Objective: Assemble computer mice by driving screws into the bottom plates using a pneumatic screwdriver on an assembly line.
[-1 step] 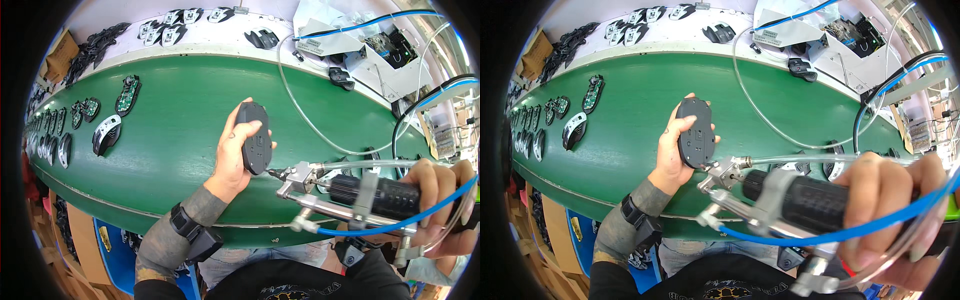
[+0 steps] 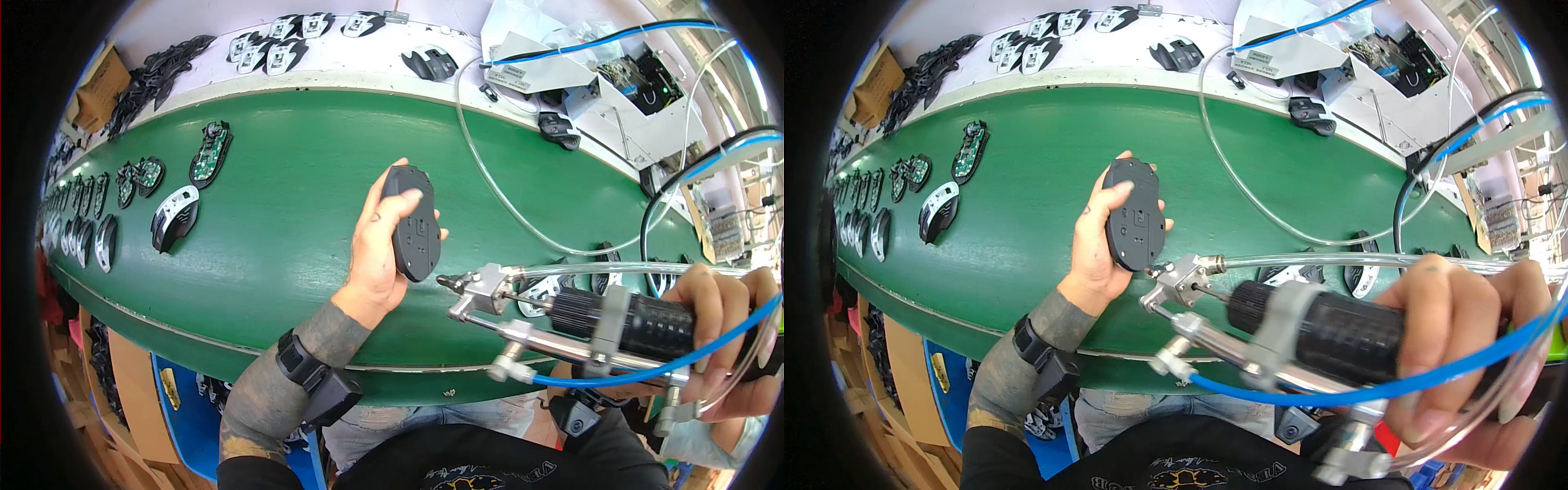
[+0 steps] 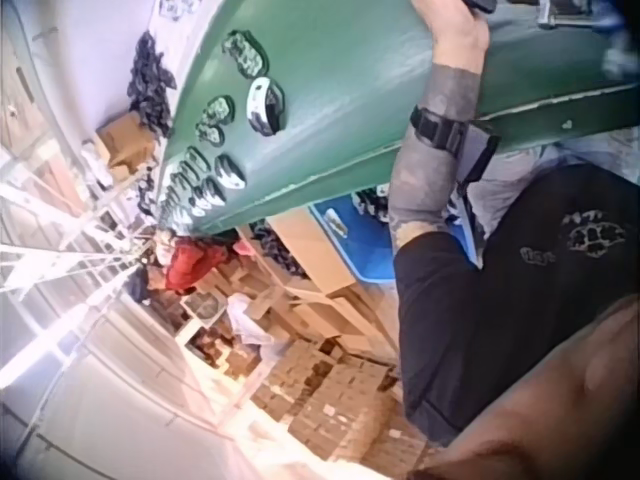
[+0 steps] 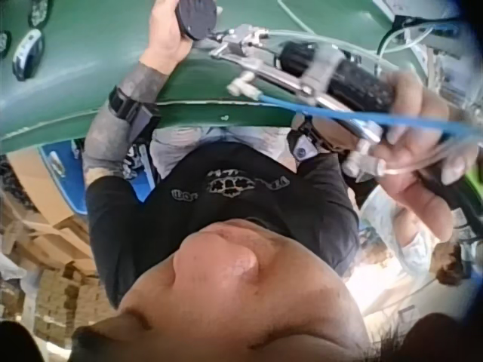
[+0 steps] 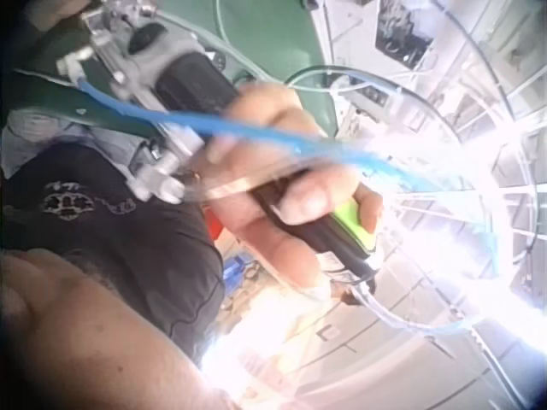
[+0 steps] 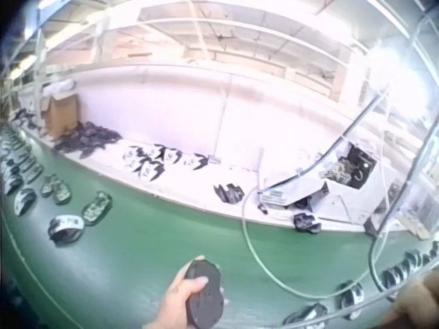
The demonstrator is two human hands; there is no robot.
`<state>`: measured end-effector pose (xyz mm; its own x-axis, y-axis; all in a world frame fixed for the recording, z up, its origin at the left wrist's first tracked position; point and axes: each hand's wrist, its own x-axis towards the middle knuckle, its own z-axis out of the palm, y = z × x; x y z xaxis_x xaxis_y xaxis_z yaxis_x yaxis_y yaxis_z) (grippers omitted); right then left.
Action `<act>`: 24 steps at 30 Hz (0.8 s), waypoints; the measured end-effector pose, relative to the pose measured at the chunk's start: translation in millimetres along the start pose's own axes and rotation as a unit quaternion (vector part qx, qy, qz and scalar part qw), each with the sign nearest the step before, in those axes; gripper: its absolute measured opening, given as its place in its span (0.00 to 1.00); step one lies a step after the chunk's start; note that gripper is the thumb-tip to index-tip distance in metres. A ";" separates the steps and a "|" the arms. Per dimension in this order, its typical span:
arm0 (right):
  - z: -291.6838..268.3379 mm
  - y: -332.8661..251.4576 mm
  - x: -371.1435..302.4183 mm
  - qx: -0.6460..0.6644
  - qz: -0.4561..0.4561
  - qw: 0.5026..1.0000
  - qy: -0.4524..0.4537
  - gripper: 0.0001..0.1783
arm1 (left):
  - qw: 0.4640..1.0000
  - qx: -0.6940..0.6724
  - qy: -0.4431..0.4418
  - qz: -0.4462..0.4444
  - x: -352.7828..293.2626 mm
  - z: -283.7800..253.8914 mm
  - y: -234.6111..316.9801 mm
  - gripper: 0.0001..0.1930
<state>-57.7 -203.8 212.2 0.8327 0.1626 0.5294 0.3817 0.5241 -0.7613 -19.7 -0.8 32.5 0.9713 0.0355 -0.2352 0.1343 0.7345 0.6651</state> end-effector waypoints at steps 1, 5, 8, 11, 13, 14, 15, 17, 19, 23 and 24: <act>-1.8 -3.4 -1.3 0.023 -0.024 0.998 0.062 0.14 | 1.000 -0.022 0.006 -0.003 4.3 -4.0 2.8 0.28; -25.7 2.0 11.8 0.114 -0.071 0.978 -0.159 0.31 | 0.995 -0.087 -0.040 -0.014 7.8 -0.9 4.1 0.27; -27.5 3.3 15.5 0.060 -0.001 0.978 -0.202 0.35 | 0.989 -0.118 -0.087 -0.010 6.1 -4.4 4.6 0.27; -34.2 -0.5 49.3 0.079 0.219 0.845 -0.481 0.38 | 0.986 -0.132 -0.098 -0.006 5.3 -9.2 3.9 0.26; -0.4 19.6 12.5 0.042 -0.120 0.989 -0.072 0.23 | 0.984 -0.139 -0.109 -0.005 7.2 -2.1 4.5 0.26; -4.2 20.5 9.3 0.042 -0.120 0.989 -0.073 0.23 | 0.983 -0.146 -0.107 -0.008 6.9 -1.7 5.1 0.26; -9.3 19.9 7.2 0.028 -0.127 0.988 -0.078 0.27 | 0.982 -0.154 -0.106 -0.011 6.5 -1.6 5.5 0.25; -12.5 21.0 5.9 0.013 -0.133 0.988 -0.082 0.31 | 0.981 -0.156 -0.114 -0.009 5.6 -2.2 5.4 0.25; -12.6 23.3 6.7 0.013 -0.129 0.987 -0.099 0.32 | 0.980 -0.159 -0.123 -0.008 5.1 -1.9 5.3 0.25; -28.2 3.7 14.3 0.047 0.042 0.980 -0.187 0.37 | 0.980 -0.166 -0.104 0.002 0.9 -1.1 8.8 0.24; -27.8 4.3 14.7 0.035 0.029 0.978 -0.204 0.38 | 0.979 -0.176 -0.100 0.002 0.2 -0.7 9.1 0.24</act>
<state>-32.7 -222.4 206.2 0.6168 0.5062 0.6028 0.2983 0.5583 -0.7741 -18.4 6.3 38.0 0.9954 -0.0684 -0.0666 0.0884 0.9238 0.3724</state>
